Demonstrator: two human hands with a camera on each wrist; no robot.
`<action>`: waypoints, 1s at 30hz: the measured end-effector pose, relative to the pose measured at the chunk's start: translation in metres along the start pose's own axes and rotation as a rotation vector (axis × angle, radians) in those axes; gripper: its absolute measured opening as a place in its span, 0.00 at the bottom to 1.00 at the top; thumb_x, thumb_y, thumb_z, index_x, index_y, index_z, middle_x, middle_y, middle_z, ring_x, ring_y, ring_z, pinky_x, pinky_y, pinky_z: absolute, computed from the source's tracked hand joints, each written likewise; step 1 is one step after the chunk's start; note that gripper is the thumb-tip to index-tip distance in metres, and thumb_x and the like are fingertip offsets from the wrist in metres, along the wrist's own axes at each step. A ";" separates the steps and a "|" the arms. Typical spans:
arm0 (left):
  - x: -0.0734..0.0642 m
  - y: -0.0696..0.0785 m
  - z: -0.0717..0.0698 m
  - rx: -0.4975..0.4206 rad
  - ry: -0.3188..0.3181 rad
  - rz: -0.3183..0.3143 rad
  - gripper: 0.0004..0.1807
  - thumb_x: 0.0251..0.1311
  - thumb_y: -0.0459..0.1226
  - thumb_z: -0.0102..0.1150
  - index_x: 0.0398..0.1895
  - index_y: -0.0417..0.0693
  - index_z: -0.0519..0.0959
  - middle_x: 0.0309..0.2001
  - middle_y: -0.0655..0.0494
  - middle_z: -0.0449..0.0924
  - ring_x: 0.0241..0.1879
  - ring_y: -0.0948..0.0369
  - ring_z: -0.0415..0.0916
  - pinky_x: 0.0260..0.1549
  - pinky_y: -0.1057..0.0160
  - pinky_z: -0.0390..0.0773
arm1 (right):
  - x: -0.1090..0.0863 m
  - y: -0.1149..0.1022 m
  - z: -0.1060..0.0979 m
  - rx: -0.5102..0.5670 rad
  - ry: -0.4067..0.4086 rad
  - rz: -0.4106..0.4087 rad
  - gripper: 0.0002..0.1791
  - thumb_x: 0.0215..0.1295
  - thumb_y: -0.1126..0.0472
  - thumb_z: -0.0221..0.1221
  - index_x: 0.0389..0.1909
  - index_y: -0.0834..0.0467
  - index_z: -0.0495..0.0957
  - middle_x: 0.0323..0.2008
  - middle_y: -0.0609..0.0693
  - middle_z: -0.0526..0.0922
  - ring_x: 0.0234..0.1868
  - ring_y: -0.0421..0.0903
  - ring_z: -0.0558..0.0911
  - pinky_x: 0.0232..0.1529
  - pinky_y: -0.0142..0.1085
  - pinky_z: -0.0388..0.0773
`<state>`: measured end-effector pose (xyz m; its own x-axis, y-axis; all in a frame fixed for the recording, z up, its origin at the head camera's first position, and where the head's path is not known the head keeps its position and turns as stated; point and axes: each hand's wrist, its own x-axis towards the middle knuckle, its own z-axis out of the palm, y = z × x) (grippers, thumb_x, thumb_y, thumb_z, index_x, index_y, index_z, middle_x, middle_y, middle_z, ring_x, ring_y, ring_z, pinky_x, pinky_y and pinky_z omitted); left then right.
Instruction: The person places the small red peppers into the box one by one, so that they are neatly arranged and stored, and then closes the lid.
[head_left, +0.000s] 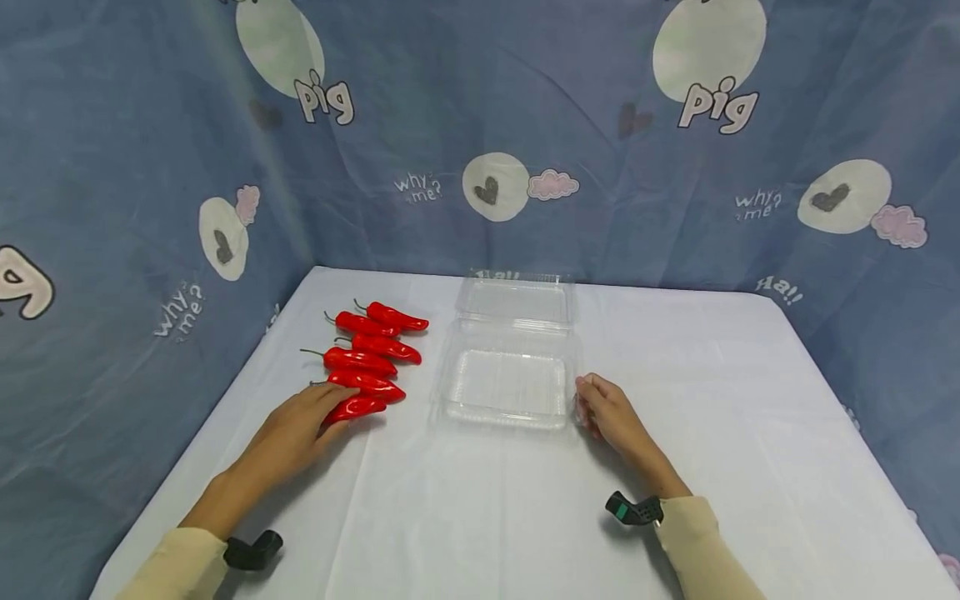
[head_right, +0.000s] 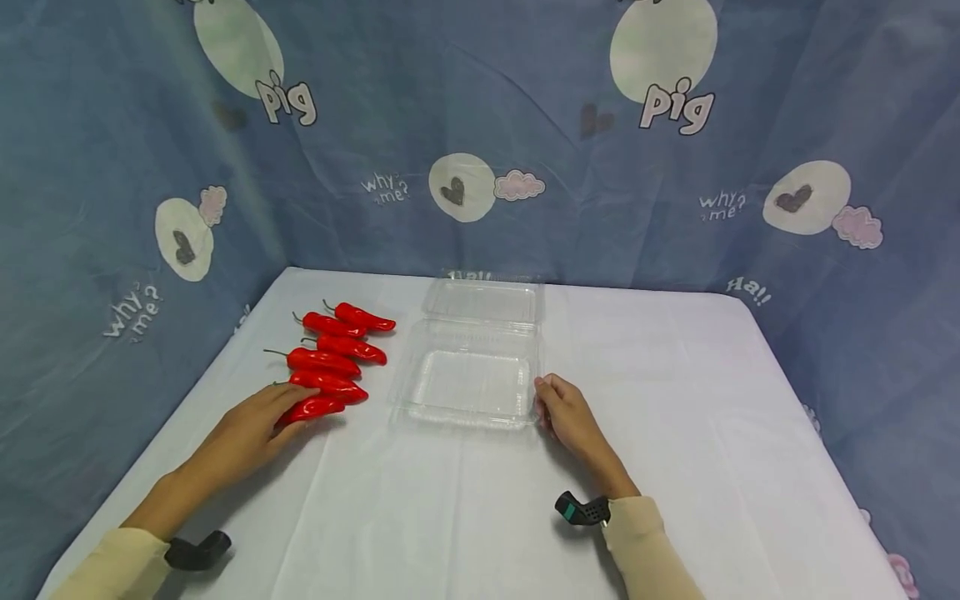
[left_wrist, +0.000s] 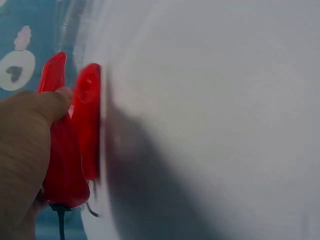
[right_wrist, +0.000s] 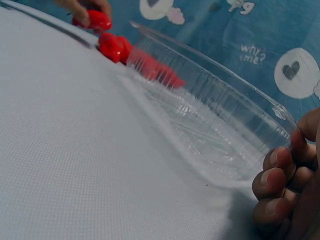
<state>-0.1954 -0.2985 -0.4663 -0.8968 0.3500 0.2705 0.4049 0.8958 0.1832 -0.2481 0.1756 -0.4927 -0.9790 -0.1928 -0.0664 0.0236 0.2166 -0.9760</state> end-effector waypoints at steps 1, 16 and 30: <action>0.002 0.001 -0.002 -0.002 0.015 0.010 0.34 0.52 0.40 0.77 0.63 0.47 0.76 0.58 0.47 0.78 0.57 0.47 0.75 0.53 0.42 0.79 | 0.000 0.000 0.000 -0.001 0.000 -0.004 0.23 0.81 0.47 0.45 0.31 0.61 0.68 0.19 0.51 0.71 0.16 0.44 0.67 0.15 0.33 0.65; 0.037 0.024 -0.016 -0.054 0.089 0.103 0.31 0.54 0.41 0.76 0.63 0.49 0.77 0.59 0.50 0.78 0.59 0.50 0.74 0.54 0.44 0.79 | 0.000 0.003 -0.001 0.002 0.002 -0.033 0.23 0.81 0.48 0.44 0.30 0.61 0.67 0.19 0.50 0.71 0.15 0.42 0.66 0.15 0.32 0.64; 0.072 0.054 -0.022 -0.094 0.041 0.132 0.30 0.58 0.45 0.73 0.65 0.56 0.76 0.62 0.53 0.76 0.63 0.52 0.72 0.59 0.42 0.75 | 0.001 0.001 -0.002 -0.006 -0.005 -0.010 0.22 0.82 0.51 0.43 0.30 0.63 0.68 0.18 0.50 0.70 0.16 0.43 0.66 0.16 0.32 0.64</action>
<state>-0.2336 -0.2306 -0.4164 -0.8273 0.4500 0.3363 0.5356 0.8124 0.2305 -0.2493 0.1775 -0.4937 -0.9781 -0.1999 -0.0581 0.0128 0.2208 -0.9752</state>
